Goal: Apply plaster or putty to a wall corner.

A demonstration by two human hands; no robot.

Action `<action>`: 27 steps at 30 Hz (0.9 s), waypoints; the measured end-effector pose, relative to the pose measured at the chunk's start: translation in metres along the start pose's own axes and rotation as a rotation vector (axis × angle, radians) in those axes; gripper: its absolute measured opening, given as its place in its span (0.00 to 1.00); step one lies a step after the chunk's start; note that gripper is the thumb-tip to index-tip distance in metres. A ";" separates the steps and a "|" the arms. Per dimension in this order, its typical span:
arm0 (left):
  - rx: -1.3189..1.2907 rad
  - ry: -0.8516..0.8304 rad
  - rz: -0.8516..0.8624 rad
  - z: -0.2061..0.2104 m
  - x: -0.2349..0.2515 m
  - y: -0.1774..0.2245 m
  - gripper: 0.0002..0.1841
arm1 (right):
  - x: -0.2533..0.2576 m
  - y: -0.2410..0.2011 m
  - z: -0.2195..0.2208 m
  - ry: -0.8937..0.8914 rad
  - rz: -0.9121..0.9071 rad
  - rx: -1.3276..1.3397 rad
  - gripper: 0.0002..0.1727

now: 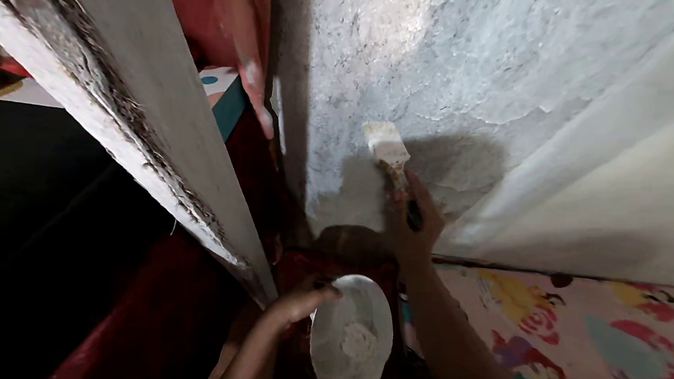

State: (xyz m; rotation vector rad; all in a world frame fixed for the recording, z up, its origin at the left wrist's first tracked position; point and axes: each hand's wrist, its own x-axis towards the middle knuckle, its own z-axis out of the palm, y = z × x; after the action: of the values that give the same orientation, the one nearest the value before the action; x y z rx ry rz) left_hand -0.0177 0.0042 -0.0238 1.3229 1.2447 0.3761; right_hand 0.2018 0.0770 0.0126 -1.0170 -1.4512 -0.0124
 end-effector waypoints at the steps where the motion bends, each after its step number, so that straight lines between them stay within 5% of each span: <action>1: 0.020 -0.064 -0.001 -0.001 -0.001 0.000 0.24 | 0.000 0.006 0.011 0.004 -0.026 -0.042 0.24; 4: 0.079 -0.192 -0.011 -0.003 0.000 -0.006 0.27 | -0.024 0.033 0.037 -0.087 -0.023 -0.121 0.22; 10: 0.125 -0.257 -0.059 -0.005 -0.001 -0.004 0.32 | -0.048 0.034 0.042 -0.428 0.285 -0.177 0.19; 13: 0.098 -0.259 -0.050 -0.003 0.000 -0.006 0.32 | 0.003 0.010 0.022 -0.250 0.238 -0.127 0.16; 19: 0.056 -0.249 -0.025 -0.004 -0.004 0.000 0.33 | 0.068 -0.024 -0.021 0.096 -0.156 -0.154 0.19; 24: 0.107 -0.245 -0.019 -0.005 0.001 -0.002 0.32 | -0.002 0.031 -0.006 -0.313 0.081 -0.200 0.21; 27: 0.116 -0.246 -0.031 -0.002 -0.001 -0.001 0.31 | 0.001 0.018 -0.019 -0.342 0.149 -0.203 0.20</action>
State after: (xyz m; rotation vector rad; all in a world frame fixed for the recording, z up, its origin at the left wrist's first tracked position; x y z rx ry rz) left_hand -0.0198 0.0043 -0.0241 1.4001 1.0911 0.1153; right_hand 0.2274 0.0781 0.0072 -1.3411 -1.7038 0.1305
